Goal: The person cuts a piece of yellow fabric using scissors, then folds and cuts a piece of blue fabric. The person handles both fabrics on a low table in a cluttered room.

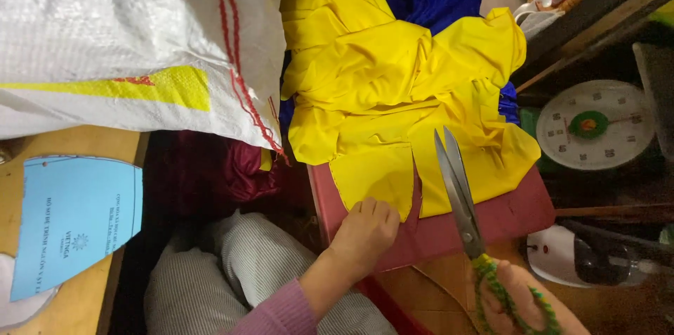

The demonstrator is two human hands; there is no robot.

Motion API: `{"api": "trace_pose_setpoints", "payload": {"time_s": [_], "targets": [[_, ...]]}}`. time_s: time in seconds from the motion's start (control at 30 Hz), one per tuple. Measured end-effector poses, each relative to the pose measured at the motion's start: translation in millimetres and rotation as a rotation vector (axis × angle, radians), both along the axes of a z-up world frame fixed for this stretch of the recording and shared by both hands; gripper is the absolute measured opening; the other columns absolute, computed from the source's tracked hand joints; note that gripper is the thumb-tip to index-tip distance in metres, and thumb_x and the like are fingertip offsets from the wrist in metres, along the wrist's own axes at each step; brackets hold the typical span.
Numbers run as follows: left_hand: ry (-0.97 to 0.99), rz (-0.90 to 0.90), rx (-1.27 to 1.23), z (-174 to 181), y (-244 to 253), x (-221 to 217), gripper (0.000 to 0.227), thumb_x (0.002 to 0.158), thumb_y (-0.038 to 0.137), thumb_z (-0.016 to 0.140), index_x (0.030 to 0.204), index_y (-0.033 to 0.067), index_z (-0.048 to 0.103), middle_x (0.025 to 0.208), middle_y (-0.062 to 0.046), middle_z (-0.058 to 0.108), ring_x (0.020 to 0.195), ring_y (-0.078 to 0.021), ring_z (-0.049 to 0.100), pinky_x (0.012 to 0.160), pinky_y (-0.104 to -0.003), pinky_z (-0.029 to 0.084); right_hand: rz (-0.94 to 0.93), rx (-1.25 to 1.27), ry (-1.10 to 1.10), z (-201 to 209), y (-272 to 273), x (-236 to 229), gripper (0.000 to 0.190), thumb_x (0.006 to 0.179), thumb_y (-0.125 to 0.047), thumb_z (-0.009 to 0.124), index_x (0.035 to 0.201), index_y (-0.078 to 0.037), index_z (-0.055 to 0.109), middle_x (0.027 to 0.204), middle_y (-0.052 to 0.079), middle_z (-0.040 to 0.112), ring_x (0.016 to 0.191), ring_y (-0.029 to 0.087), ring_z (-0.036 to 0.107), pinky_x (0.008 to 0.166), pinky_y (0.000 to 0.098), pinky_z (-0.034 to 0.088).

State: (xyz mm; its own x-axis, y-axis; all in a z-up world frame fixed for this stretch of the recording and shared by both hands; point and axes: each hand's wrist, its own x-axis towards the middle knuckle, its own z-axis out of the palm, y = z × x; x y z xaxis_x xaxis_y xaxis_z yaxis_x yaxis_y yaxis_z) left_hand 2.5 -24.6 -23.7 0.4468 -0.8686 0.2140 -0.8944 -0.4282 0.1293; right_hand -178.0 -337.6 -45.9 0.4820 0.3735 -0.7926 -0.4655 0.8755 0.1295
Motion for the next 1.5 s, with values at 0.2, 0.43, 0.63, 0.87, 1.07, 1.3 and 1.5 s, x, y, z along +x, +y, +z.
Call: {"api": "trace_pose_setpoints", "payload": {"time_s": [0.2, 0.43, 0.63, 0.87, 1.07, 1.3, 1.5], "targets": [[0.21, 0.085, -0.096, 14.5, 14.3, -24.0, 0.024, 0.078, -0.008, 0.073, 0.094, 0.0063, 0.062, 0.087, -0.014, 0.062, 0.075, -0.0282, 0.057, 0.062, -0.038, 0.053, 1.043, -1.088, -0.099, 139.2, 30.1, 48.1, 0.048, 0.094, -0.038, 0.061, 0.119, 0.002, 0.071, 0.077, 0.015, 0.06, 0.057, 0.026, 0.051, 0.051, 0.0356, 0.038], [0.55, 0.132, -0.184, 35.1, 23.0, -35.1, 0.03, 0.087, -0.006, 0.076, 0.114, 0.0018, 0.065, 0.111, -0.017, 0.067, 0.095, -0.0322, 0.066, 0.086, -0.042, 0.059, 2.027, -1.428, -0.192, 179.7, 33.0, 149.5, 0.045, 0.076, -0.064, 0.083, 0.097, -0.025, 0.072, 0.083, -0.01, 0.073, 0.069, 0.005, 0.065, 0.061, 0.0184, 0.051], [0.49, 0.154, -0.249, 34.6, 25.2, -40.2, 0.023, 0.089, -0.004, 0.077, 0.108, 0.0007, 0.067, 0.103, -0.018, 0.068, 0.09, -0.032, 0.066, 0.08, -0.042, 0.061, 2.245, -1.522, -0.182, 216.0, 66.8, 211.8, 0.06, 0.079, -0.062, 0.082, 0.131, -0.036, 0.066, 0.099, -0.011, 0.085, 0.074, 0.008, 0.072, 0.067, 0.0192, 0.047], [0.513, 0.149, -0.285, 32.7, 28.3, -40.5, 0.028, 0.088, 0.0, 0.079, 0.112, -0.0002, 0.066, 0.108, -0.019, 0.068, 0.097, -0.0344, 0.066, 0.087, -0.044, 0.059, 2.401, -1.597, -0.395, 187.7, 52.6, 234.6, 0.053, 0.081, -0.073, 0.077, 0.111, -0.03, 0.07, 0.07, -0.003, 0.054, 0.06, 0.012, 0.046, 0.06, 0.0269, 0.033], [0.52, 0.159, -0.274, 38.4, 29.5, -39.1, 0.027, 0.091, 0.001, 0.077, 0.115, -0.002, 0.067, 0.111, -0.02, 0.069, 0.1, -0.0349, 0.068, 0.09, -0.045, 0.058, 2.474, -1.731, -0.457, 180.7, 64.3, 237.4, 0.078, 0.069, -0.088, 0.071, 0.128, -0.036, 0.063, 0.079, -0.002, 0.071, 0.07, 0.016, 0.062, 0.064, 0.0269, 0.045], [0.513, 0.115, -0.285, 30.6, 28.1, -43.7, 0.021, 0.09, -0.005, 0.075, 0.11, -0.0032, 0.068, 0.104, -0.021, 0.068, 0.092, -0.0349, 0.065, 0.086, -0.045, 0.059, 2.583, -1.858, -0.329, 191.4, 69.2, 233.5, 0.083, 0.07, -0.094, 0.066, 0.13, -0.037, 0.056, 0.097, 0.0, 0.073, 0.092, 0.023, 0.071, 0.072, 0.0358, 0.056], [0.523, 0.129, -0.274, 37.7, 29.9, -45.8, 0.022, 0.092, 0.001, 0.077, 0.112, -0.0021, 0.068, 0.107, -0.02, 0.07, 0.095, -0.0344, 0.068, 0.09, -0.046, 0.058, 2.629, -1.905, -0.31, 197.3, 59.8, 234.4, 0.081, 0.073, -0.091, 0.067, 0.131, -0.036, 0.055, 0.099, -0.005, 0.077, 0.089, 0.019, 0.075, 0.074, 0.0352, 0.06]]}}
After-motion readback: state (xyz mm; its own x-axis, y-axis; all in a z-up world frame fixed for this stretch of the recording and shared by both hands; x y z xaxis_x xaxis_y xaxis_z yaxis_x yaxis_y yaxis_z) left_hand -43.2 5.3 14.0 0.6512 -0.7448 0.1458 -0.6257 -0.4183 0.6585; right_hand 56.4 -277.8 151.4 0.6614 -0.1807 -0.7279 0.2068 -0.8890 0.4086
